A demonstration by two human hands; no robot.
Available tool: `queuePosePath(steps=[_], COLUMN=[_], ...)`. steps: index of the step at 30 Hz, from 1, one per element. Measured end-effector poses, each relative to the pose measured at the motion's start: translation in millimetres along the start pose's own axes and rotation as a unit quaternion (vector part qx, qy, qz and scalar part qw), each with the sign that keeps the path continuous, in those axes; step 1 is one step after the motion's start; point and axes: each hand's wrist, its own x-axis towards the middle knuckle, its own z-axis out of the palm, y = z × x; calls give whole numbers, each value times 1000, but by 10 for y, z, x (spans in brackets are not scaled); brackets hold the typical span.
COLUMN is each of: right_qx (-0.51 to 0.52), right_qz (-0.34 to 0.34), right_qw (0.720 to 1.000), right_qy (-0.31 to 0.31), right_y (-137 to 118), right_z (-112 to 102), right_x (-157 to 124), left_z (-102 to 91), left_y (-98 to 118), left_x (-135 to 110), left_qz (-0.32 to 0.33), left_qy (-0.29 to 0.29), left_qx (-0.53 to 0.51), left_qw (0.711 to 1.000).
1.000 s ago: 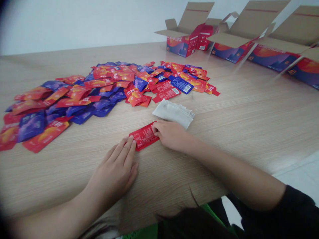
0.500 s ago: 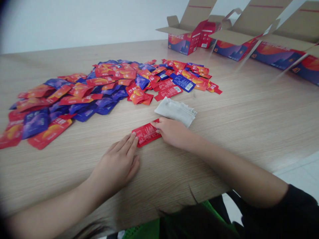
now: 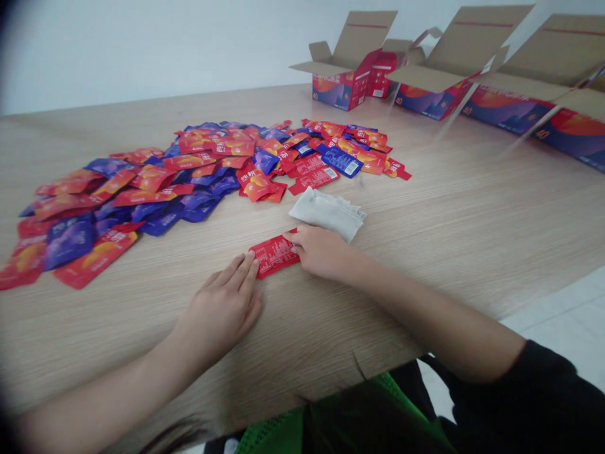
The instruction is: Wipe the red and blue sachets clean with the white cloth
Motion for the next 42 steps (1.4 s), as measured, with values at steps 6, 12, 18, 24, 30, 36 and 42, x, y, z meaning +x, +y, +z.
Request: queuePosePath(steps=[6, 12, 18, 24, 30, 36, 42], right_qx=[31, -149, -217, -70, -79, -102, -130], right_qz=[-24, 48, 60, 107, -98, -24, -82], right_qw=[978, 976, 964, 958, 980, 991, 986], right_qy=[205, 148, 142, 258, 153, 78, 66], right_y=[169, 555, 580, 596, -264, -215, -200], right_z=[-225, -215, -167, -391, -1, 255, 233], right_x=[-15, 59, 163, 97, -243, -42, -23], left_z=[65, 100, 54, 18, 16, 38, 83], left_y=[4, 1, 10, 24, 61, 71, 93], left_x=[-33, -50, -30, -7, -41, -56, -82], left_qz=[4, 10, -8, -7, 20, 18, 28], left_qy=[38, 51, 23, 6, 47, 57, 42], left_qx=[6, 7, -21, -60, -41, -28, -16], left_qw=[999, 999, 999, 998, 998, 998, 999])
